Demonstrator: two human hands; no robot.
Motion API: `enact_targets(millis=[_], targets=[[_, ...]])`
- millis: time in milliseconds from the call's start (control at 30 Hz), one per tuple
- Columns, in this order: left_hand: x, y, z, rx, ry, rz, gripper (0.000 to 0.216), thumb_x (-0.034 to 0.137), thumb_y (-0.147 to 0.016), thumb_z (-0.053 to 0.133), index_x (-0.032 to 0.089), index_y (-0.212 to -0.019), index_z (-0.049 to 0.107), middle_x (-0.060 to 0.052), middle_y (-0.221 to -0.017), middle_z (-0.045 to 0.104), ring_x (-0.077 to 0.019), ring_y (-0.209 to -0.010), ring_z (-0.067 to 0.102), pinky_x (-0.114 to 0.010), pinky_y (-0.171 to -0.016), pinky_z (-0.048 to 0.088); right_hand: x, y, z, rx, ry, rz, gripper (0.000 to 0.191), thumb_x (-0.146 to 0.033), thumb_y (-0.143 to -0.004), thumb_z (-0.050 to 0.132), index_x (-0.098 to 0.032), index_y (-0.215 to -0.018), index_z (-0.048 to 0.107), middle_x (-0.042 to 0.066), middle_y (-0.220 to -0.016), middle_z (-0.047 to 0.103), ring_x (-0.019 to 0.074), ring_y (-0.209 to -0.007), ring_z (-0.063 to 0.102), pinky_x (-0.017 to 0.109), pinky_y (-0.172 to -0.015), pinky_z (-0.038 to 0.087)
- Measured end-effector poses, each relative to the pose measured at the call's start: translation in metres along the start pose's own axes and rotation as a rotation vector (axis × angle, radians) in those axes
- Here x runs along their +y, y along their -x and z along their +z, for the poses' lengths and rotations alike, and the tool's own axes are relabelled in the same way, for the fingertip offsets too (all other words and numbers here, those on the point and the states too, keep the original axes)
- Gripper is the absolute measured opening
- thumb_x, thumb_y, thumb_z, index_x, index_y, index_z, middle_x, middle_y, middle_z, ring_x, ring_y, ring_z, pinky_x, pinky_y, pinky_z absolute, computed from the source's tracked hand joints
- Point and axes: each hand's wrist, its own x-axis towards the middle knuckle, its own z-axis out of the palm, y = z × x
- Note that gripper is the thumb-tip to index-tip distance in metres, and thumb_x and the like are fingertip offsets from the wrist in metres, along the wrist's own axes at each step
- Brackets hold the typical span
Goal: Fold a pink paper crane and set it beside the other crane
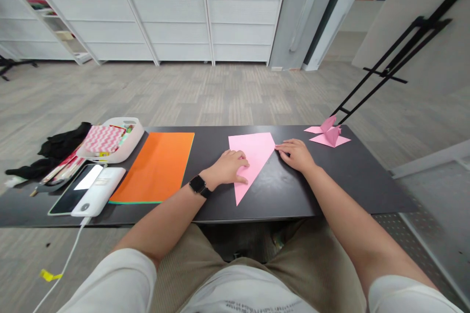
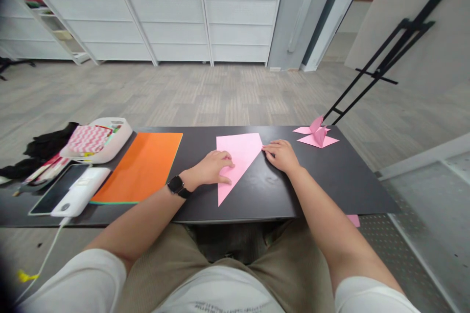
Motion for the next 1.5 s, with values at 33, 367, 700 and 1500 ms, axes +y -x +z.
enact_targets(millis=[33, 367, 700, 1500], targets=[[0.0, -0.002, -0.002, -0.009, 0.011, -0.003, 0.059, 0.062, -0.081, 0.091, 0.027, -0.126, 0.078, -0.009, -0.14, 0.065, -0.0325, -0.129, 0.062, -0.048, -0.117, 0.039, 0.005, -0.007, -0.002, 0.021, -0.007, 0.064, 0.03, -0.027, -0.096, 0.062, -0.029, -0.114, 0.087, 0.005, -0.123, 0.084, 0.0331, -0.127, 0.07, 0.057, -0.118, 0.045], [-0.036, -0.006, -0.008, 0.332, 0.167, -0.293, 0.02, 0.031, -0.098, 0.074, 0.023, -0.116, 0.071, -0.006, -0.119, 0.073, -0.0255, -0.112, 0.068, -0.043, -0.102, 0.05, 0.003, -0.058, 0.027, 0.231, -0.213, 0.497, 0.038, -0.037, -0.092, 0.066, -0.022, -0.123, 0.082, 0.013, -0.12, 0.081, 0.0271, -0.098, 0.076, 0.049, -0.099, 0.064], [-0.053, -0.002, 0.0, 0.288, 0.091, -0.447, 0.049, 0.044, -0.087, 0.086, 0.025, -0.127, 0.065, -0.009, -0.13, 0.07, -0.0349, -0.122, 0.064, -0.051, -0.104, 0.047, -0.003, -0.047, 0.015, 0.198, -1.141, 0.773, 0.027, -0.035, -0.076, 0.089, -0.029, -0.1, 0.078, 0.003, -0.096, 0.072, 0.0208, -0.093, 0.071, 0.045, -0.084, 0.073], [-0.06, -0.012, 0.005, 0.538, 0.951, -0.554, 0.093, 0.036, -0.09, 0.085, 0.02, -0.166, 0.035, -0.021, -0.154, 0.061, -0.025, -0.12, 0.072, -0.047, -0.109, 0.058, -0.061, -0.048, -0.042, 0.196, -1.367, 0.533, 0.074, -0.033, -0.062, 0.094, -0.039, -0.131, 0.067, 0.001, -0.112, 0.078, 0.0275, -0.11, 0.074, 0.046, -0.093, 0.063]])
